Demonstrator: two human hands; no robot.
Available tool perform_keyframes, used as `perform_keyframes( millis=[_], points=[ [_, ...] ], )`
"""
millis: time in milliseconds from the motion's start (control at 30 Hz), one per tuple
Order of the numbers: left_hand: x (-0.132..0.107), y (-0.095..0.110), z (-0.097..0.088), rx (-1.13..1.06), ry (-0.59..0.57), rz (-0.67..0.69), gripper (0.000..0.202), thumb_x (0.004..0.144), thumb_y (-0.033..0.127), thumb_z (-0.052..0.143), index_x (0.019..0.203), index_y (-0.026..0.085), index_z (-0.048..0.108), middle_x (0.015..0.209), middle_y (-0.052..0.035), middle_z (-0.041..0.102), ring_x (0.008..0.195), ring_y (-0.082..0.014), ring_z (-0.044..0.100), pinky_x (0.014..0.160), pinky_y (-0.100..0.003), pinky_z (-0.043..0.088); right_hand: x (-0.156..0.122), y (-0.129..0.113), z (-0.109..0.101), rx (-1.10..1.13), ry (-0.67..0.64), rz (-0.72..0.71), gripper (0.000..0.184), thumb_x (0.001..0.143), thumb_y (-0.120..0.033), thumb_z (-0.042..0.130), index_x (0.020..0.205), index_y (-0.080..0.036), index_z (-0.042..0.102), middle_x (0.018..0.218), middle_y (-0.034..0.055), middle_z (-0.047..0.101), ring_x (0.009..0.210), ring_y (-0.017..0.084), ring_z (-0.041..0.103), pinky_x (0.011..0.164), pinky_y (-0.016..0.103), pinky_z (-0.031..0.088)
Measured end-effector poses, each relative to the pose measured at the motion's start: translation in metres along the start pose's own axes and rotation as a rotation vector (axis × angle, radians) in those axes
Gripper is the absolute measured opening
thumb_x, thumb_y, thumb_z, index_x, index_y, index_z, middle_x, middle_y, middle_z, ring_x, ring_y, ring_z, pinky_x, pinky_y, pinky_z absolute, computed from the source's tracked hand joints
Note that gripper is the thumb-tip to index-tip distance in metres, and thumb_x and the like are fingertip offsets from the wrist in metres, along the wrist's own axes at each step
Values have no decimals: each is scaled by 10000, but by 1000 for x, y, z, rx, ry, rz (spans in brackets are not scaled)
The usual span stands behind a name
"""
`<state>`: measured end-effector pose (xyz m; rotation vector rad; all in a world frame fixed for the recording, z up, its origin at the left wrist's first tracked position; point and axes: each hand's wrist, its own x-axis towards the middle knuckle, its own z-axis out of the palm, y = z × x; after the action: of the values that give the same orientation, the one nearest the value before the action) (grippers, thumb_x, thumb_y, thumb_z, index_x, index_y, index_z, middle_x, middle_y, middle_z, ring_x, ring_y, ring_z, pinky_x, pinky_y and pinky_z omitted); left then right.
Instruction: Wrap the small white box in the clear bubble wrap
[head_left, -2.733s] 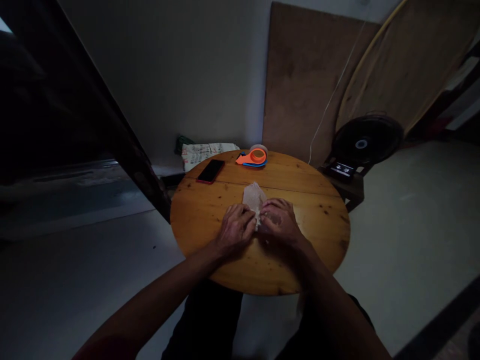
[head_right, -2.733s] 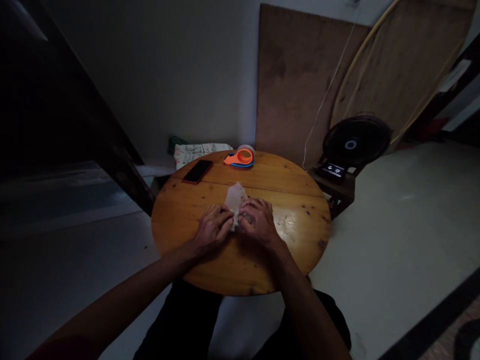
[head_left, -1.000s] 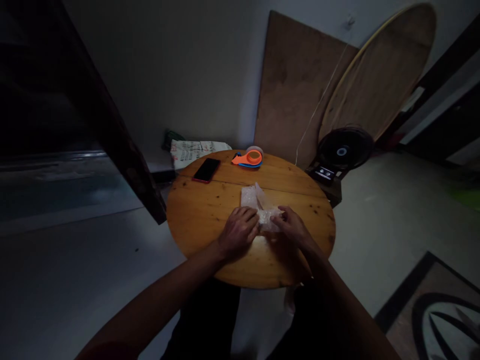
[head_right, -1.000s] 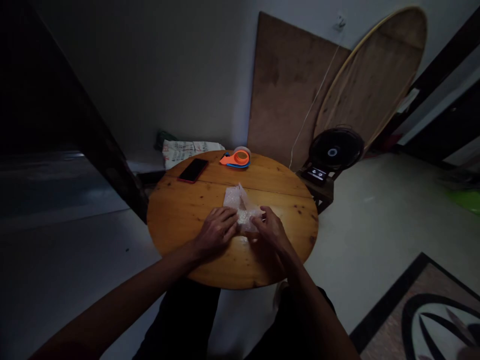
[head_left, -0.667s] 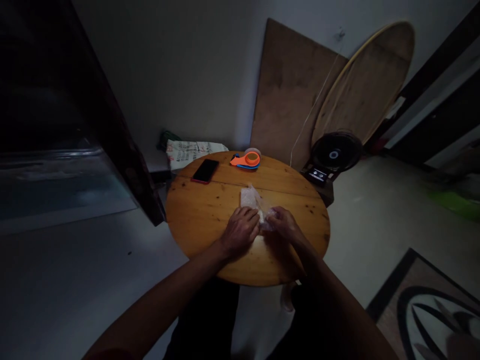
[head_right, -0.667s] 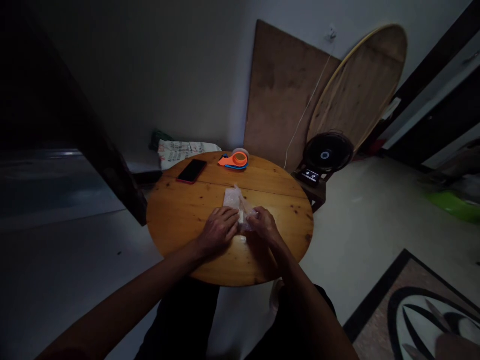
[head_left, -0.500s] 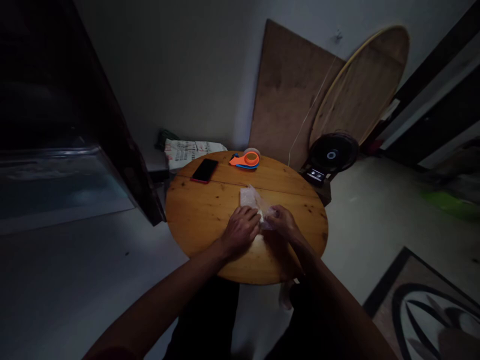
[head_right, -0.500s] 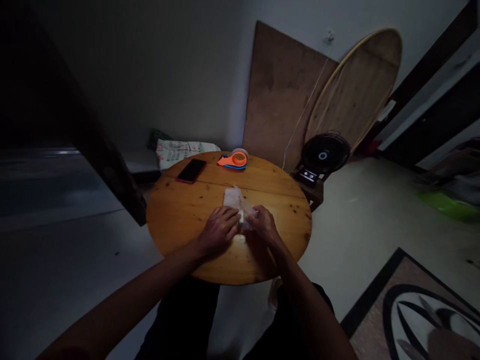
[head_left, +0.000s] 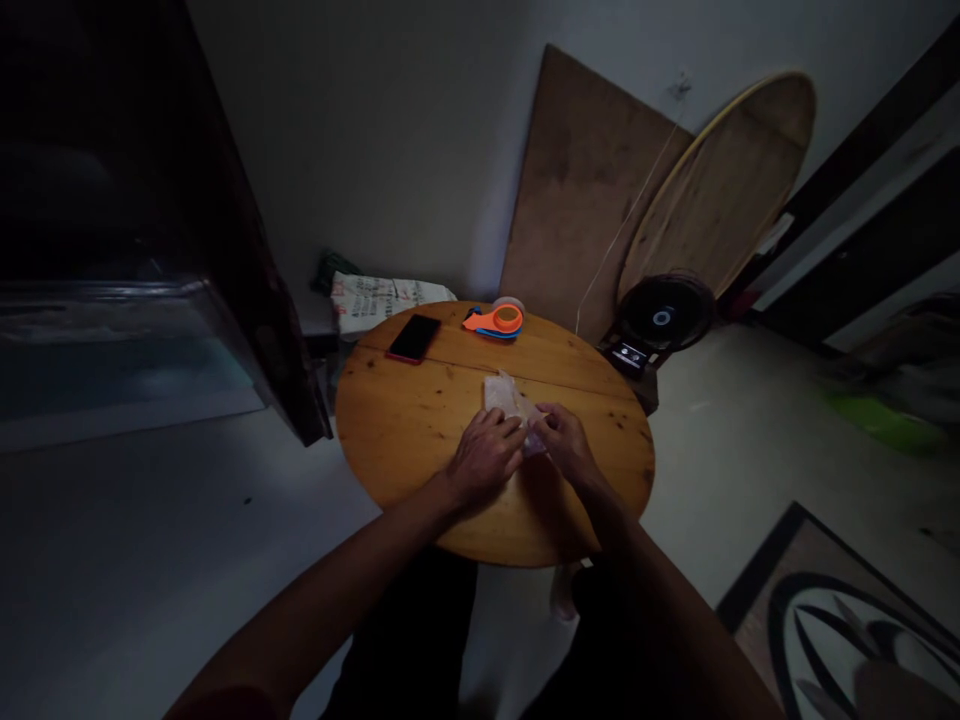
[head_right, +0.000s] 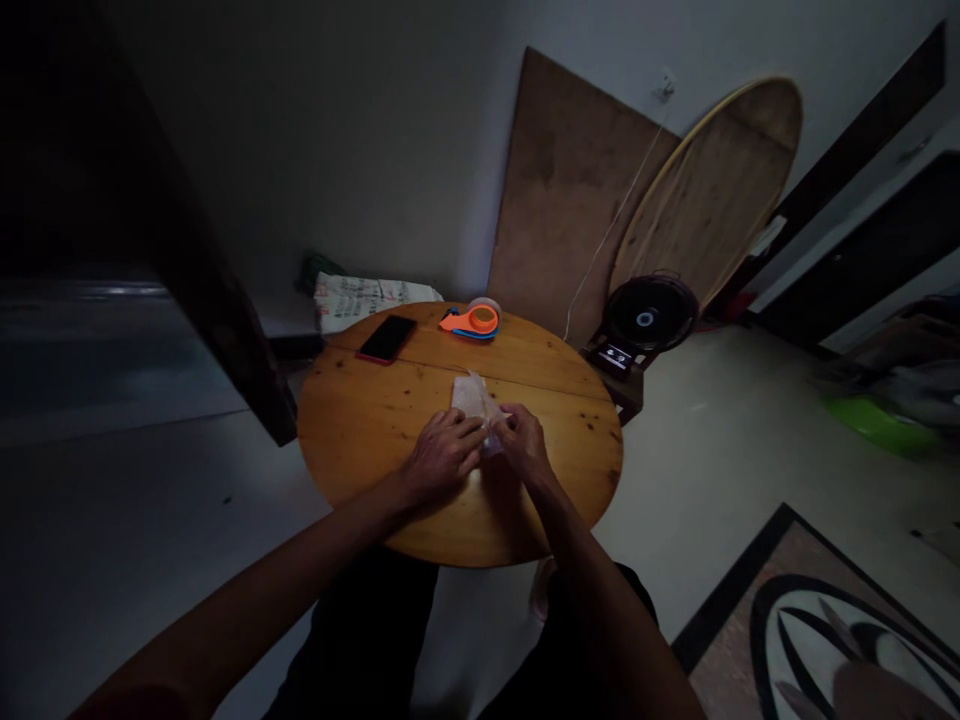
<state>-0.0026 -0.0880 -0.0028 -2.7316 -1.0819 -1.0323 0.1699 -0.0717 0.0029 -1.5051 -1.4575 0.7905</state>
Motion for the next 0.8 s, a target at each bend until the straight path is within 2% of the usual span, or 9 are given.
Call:
perform_keyframes(
  millis=[133, 267, 433, 567, 667, 800],
  points=[
    [-2, -1, 3, -25, 13, -4, 240, 834, 196, 552, 1067, 210, 612, 1007, -76, 619, 929, -245, 472, 782, -402, 390, 0, -3, 4, -74, 32, -36, 391, 700, -391, 588, 1004, -147, 610, 664, 6, 605, 568, 149, 553, 512, 256, 446],
    [-3, -1, 5, -28, 26, -37, 214, 820, 188, 556, 1021, 204, 627, 1059, -82, 581, 966, -242, 471, 813, -393, 408, -3, -11, 7, -147, 31, -85, 381, 715, -354, 570, 1030, -147, 621, 740, 41, 657, 653, 174, 605, 611, 292, 489],
    [-5, 0, 3, -119, 58, -57, 154, 811, 198, 552, 925, 201, 656, 948, -71, 592, 942, -230, 499, 826, -387, 422, -14, -24, -2, 43, -136, -40, 386, 740, -349, 555, 1070, -156, 605, 795, 41, 685, 654, 164, 601, 617, 286, 488],
    [-6, -5, 4, -288, 141, -127, 204, 769, 136, 528, 922, 190, 651, 893, -56, 641, 899, -210, 550, 830, -373, 439, -17, -26, -8, 156, -203, 9, 415, 684, -280, 566, 1079, -157, 598, 902, 58, 697, 631, 151, 588, 612, 291, 491],
    [-6, -11, 9, -390, 215, -178, 217, 761, 73, 477, 840, 186, 644, 843, -37, 663, 837, -181, 577, 801, -345, 461, -13, -22, -7, 172, -232, 12, 449, 643, -245, 586, 1086, -171, 600, 924, 55, 695, 630, 149, 586, 613, 293, 495],
    [-5, -14, 14, -427, 228, -139, 196, 737, 58, 502, 802, 188, 633, 859, -29, 660, 862, -173, 581, 813, -332, 473, -8, -16, -1, 73, -244, -25, 464, 657, -213, 594, 1120, -180, 597, 926, 47, 686, 728, 162, 618, 656, 284, 507]
  ],
)
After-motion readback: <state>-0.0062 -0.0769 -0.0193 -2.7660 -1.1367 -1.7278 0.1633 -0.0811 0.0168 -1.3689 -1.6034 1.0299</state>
